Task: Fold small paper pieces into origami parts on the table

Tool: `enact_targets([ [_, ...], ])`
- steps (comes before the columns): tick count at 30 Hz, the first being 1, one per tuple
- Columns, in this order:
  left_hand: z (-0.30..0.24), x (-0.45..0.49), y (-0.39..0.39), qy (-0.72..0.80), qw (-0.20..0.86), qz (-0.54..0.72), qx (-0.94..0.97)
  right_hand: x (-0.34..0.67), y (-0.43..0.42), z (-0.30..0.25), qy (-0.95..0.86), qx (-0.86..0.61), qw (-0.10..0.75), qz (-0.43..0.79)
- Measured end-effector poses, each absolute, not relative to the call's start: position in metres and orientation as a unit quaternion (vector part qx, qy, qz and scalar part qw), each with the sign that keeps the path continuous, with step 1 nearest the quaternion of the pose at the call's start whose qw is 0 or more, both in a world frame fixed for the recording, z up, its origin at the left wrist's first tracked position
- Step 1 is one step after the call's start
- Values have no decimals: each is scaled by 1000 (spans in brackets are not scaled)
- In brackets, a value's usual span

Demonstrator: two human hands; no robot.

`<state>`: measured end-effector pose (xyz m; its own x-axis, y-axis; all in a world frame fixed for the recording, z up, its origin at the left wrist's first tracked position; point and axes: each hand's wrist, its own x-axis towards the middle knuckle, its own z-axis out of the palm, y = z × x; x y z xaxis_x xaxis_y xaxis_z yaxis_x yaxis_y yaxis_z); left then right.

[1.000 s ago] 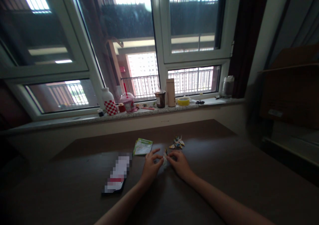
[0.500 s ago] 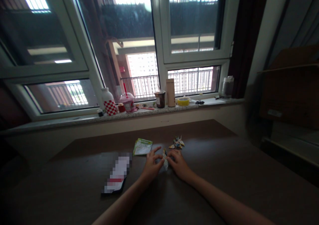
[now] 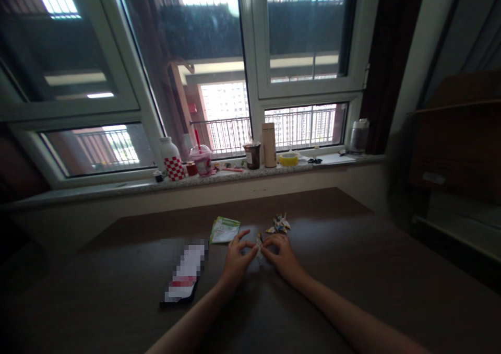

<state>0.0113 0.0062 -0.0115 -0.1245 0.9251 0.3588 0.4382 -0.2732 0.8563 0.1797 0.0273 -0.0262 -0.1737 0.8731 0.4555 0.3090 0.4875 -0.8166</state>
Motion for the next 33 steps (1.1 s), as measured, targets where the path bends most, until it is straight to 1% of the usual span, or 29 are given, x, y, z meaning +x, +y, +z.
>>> enact_targets([
  [11,-15,9,11,514,241,460,682,184,38,-38,-701,-419,475,330],
  [19,-18,11,10,529,244,487,651,184,33,-29,-685,-430,491,325],
  [28,-15,11,9,512,256,454,683,186,40,-35,-705,-430,456,331],
  [33,-17,13,8,522,249,485,656,185,40,-36,-695,-428,480,323],
])
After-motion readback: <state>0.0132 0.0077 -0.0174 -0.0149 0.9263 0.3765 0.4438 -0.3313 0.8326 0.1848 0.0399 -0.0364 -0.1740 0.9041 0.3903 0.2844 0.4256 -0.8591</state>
